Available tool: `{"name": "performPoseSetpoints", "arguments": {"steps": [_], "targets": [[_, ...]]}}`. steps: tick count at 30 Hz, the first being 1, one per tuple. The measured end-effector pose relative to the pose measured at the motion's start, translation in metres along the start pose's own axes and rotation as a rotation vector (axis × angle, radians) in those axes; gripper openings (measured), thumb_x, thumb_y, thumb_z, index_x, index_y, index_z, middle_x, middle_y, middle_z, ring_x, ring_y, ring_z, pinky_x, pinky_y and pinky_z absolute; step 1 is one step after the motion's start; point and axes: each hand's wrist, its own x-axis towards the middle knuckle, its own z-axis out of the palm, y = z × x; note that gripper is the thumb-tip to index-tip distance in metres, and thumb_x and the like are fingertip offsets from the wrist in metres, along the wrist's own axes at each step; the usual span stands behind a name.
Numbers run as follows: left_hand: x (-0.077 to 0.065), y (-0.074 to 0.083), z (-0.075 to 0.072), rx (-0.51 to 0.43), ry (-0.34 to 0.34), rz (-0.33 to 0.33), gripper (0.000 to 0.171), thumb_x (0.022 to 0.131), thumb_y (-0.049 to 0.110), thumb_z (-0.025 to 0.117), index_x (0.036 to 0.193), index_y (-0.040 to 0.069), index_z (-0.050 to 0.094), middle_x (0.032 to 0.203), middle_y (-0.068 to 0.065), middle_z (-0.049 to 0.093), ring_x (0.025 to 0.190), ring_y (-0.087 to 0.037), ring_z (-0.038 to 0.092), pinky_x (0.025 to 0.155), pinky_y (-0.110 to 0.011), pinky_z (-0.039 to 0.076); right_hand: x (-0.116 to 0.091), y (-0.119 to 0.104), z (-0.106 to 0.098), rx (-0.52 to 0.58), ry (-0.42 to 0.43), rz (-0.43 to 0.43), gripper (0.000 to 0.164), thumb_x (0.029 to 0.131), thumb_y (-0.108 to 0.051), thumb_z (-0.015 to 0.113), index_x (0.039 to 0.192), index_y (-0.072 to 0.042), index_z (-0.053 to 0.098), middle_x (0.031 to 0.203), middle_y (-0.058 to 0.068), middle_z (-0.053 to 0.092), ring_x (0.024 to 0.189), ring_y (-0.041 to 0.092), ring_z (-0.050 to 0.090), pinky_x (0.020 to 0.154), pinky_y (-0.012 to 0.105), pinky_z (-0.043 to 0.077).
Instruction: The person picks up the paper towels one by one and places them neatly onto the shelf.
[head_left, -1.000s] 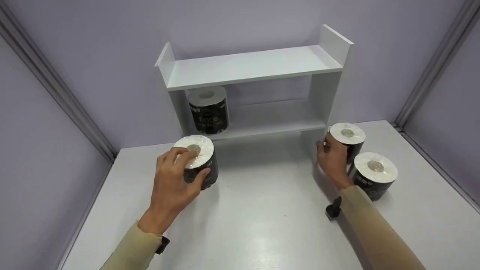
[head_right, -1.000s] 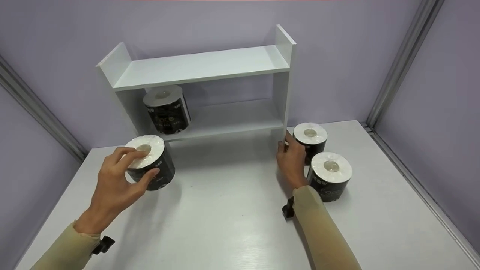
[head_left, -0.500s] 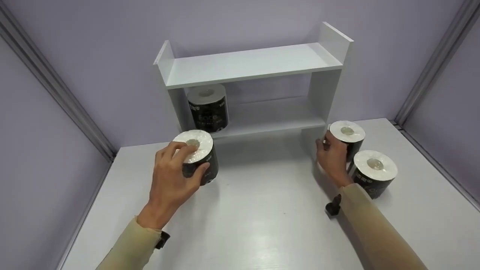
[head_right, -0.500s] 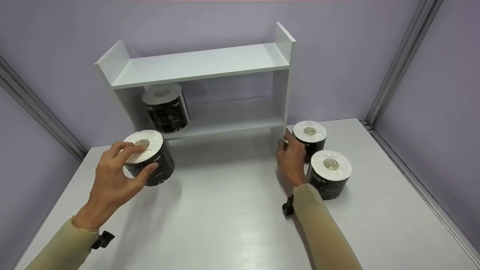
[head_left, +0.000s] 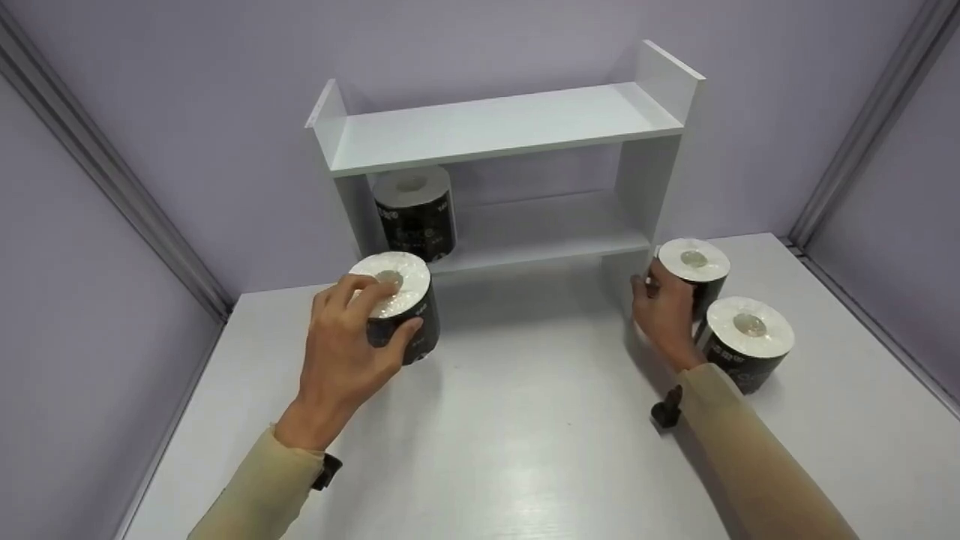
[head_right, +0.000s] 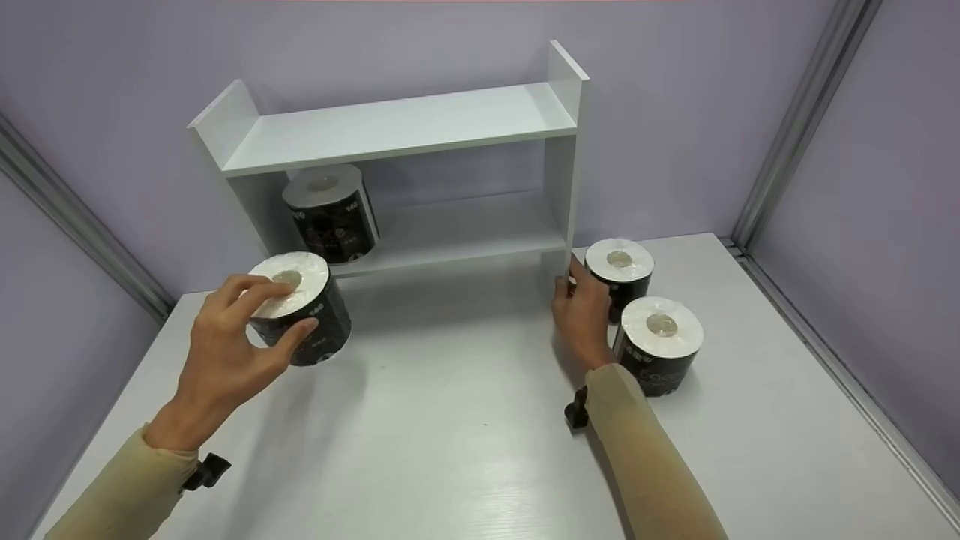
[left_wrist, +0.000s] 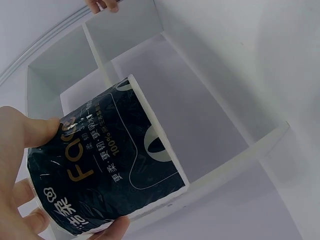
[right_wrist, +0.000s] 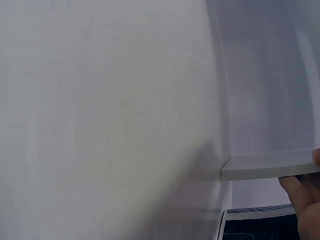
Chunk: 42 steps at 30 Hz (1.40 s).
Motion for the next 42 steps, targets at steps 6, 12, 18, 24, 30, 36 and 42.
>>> {"name": "performPoseSetpoints", "arguments": {"steps": [6, 12, 18, 24, 30, 36, 42], "targets": [[0.004, 0.002, -0.001, 0.005, 0.005, -0.004, 0.041, 0.087, 0.026, 0.091, 0.122, 0.009, 0.076, 0.119, -0.013, 0.066, 0.111, -0.044, 0.059, 0.102, -0.054, 0.049, 0.002, 0.003, 0.001, -0.003, 0.009, 0.001, 0.010, 0.097, 0.007, 0.068, 0.106, 0.008, 0.071, 0.103, 0.027, 0.077, 0.092, 0.042, 0.079, 0.078, 0.030, 0.062], [0.006, 0.002, -0.003, -0.001, 0.011, -0.007, 0.041, 0.086, 0.026, 0.092, 0.121, 0.009, 0.077, 0.119, -0.014, 0.067, 0.113, -0.044, 0.059, 0.104, -0.056, 0.048, 0.001, 0.002, 0.001, 0.007, 0.002, 0.004, 0.011, 0.096, 0.008, 0.068, 0.107, 0.009, 0.070, 0.106, 0.029, 0.076, 0.092, 0.044, 0.078, 0.081, 0.053, 0.066], [0.009, 0.004, -0.005, 0.000, 0.008, -0.014, 0.042, 0.087, 0.026, 0.091, 0.122, 0.009, 0.076, 0.119, -0.014, 0.066, 0.112, -0.043, 0.059, 0.102, -0.054, 0.048, 0.002, 0.001, 0.002, -0.001, -0.020, 0.026, 0.012, 0.097, 0.008, 0.067, 0.109, 0.010, 0.069, 0.108, 0.032, 0.075, 0.096, 0.047, 0.077, 0.084, 0.058, 0.065], [0.013, 0.004, -0.006, 0.000, 0.005, -0.025, 0.043, 0.086, 0.026, 0.092, 0.122, 0.010, 0.076, 0.118, -0.015, 0.067, 0.111, -0.041, 0.060, 0.100, -0.052, 0.047, 0.002, 0.001, 0.001, 0.008, -0.022, 0.019, 0.010, 0.097, 0.008, 0.067, 0.106, 0.010, 0.068, 0.106, 0.031, 0.075, 0.099, 0.048, 0.077, 0.086, 0.058, 0.065], [0.014, 0.006, -0.006, 0.003, 0.027, -0.016, 0.043, 0.085, 0.025, 0.093, 0.122, 0.010, 0.076, 0.118, -0.013, 0.067, 0.110, -0.042, 0.060, 0.099, -0.053, 0.048, 0.000, 0.002, 0.000, 0.006, -0.008, 0.003, 0.008, 0.097, 0.008, 0.068, 0.105, 0.010, 0.069, 0.103, 0.031, 0.075, 0.095, 0.047, 0.078, 0.083, 0.059, 0.065], [0.016, 0.009, -0.005, 0.003, 0.048, 0.006, 0.042, 0.084, 0.024, 0.094, 0.120, 0.011, 0.077, 0.118, -0.012, 0.067, 0.111, -0.043, 0.060, 0.100, -0.055, 0.049, -0.002, 0.003, 0.001, -0.003, 0.020, -0.021, 0.004, 0.095, 0.009, 0.070, 0.099, 0.009, 0.068, 0.098, 0.030, 0.075, 0.091, 0.047, 0.078, 0.081, 0.059, 0.065], [0.020, 0.012, -0.007, -0.003, 0.054, 0.009, 0.043, 0.084, 0.024, 0.094, 0.122, 0.012, 0.077, 0.116, -0.011, 0.066, 0.111, -0.041, 0.061, 0.101, -0.055, 0.049, 0.001, 0.001, 0.000, 0.009, 0.013, -0.018, 0.009, 0.095, 0.010, 0.070, 0.104, 0.009, 0.070, 0.103, 0.032, 0.076, 0.091, 0.048, 0.078, 0.081, 0.059, 0.065]]}}
